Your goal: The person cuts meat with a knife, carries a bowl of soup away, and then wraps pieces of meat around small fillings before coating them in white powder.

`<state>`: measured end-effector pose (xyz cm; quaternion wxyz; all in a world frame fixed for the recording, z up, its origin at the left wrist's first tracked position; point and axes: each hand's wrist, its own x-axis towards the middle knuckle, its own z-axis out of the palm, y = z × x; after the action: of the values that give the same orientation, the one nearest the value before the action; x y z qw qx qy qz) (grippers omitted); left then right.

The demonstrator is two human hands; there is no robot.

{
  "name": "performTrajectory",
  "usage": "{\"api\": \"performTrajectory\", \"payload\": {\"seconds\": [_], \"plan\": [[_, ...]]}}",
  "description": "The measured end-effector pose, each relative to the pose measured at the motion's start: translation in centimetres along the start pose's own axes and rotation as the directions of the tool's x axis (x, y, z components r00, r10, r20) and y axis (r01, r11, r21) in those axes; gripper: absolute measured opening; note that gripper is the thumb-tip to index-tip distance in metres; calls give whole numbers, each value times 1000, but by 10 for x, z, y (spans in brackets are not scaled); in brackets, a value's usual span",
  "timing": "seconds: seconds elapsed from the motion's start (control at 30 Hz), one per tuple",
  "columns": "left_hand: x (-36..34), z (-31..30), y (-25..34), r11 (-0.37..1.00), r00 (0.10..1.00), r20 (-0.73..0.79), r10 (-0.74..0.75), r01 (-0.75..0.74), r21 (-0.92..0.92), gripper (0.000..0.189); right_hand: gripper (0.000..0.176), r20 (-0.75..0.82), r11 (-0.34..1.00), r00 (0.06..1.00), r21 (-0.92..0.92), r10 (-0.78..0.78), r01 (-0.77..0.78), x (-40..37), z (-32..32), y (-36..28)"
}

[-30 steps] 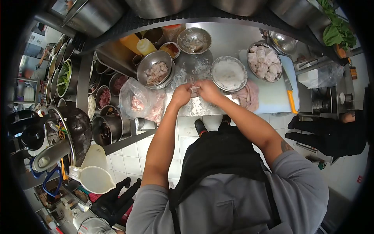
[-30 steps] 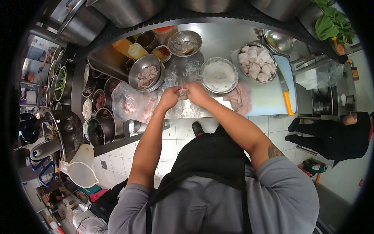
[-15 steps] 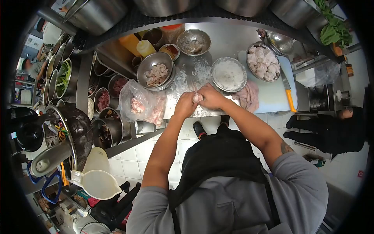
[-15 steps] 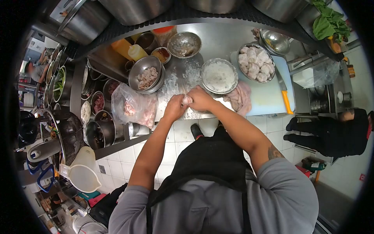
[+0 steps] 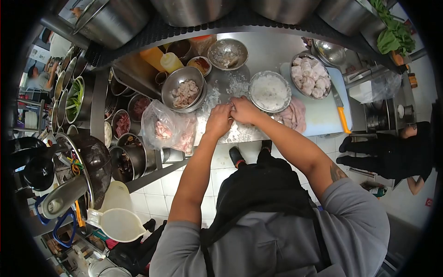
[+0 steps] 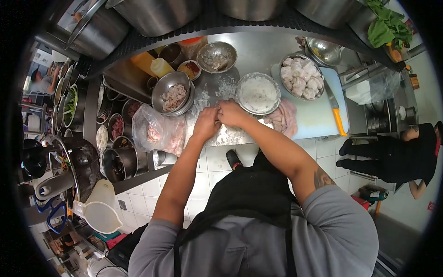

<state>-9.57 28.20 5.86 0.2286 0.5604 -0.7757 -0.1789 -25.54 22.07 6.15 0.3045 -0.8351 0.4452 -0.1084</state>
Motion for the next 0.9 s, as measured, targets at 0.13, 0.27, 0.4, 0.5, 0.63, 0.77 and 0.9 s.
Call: {"api": "performTrajectory", "payload": {"seconds": [0.13, 0.27, 0.4, 0.5, 0.63, 0.77, 0.9], "plan": [[9, 11, -7, 956, 959, -88, -270, 257, -141, 51, 50, -37, 935, 977, 301, 210, -190, 2, 4, 3], [8, 2, -7, 285, 833, 156, -530, 349, -893, 37, 43, -20, 641, 975, 757, 221, -129, -1, 28, 25], [0, -22, 17, -119, 838, 246, -486, 216, -969, 29, 29, 113, 573, 963, 784, 244, -237, -25, -20, -16], [-4, -41, 32, -251, 890, 228, -394, 134, -959, 25, 24, 100, 479, 980, 861, 174, -172, -30, -38, -23], [-5, -64, 48, -200, 918, 160, -362, 91, -976, 28, 27, 105, 362, 992, 924, 71, -124, -38, -75, -41], [-2, -82, 59, -89, 937, 215, -275, 198, -976, 33, 30, 86, 409, 996, 910, -17, -71, -37, -93, -37], [0, -95, 66, 115, 906, 300, -300, 347, -931, 35, 30, 122, 478, 991, 875, -56, -80, -39, -112, -45]]}}
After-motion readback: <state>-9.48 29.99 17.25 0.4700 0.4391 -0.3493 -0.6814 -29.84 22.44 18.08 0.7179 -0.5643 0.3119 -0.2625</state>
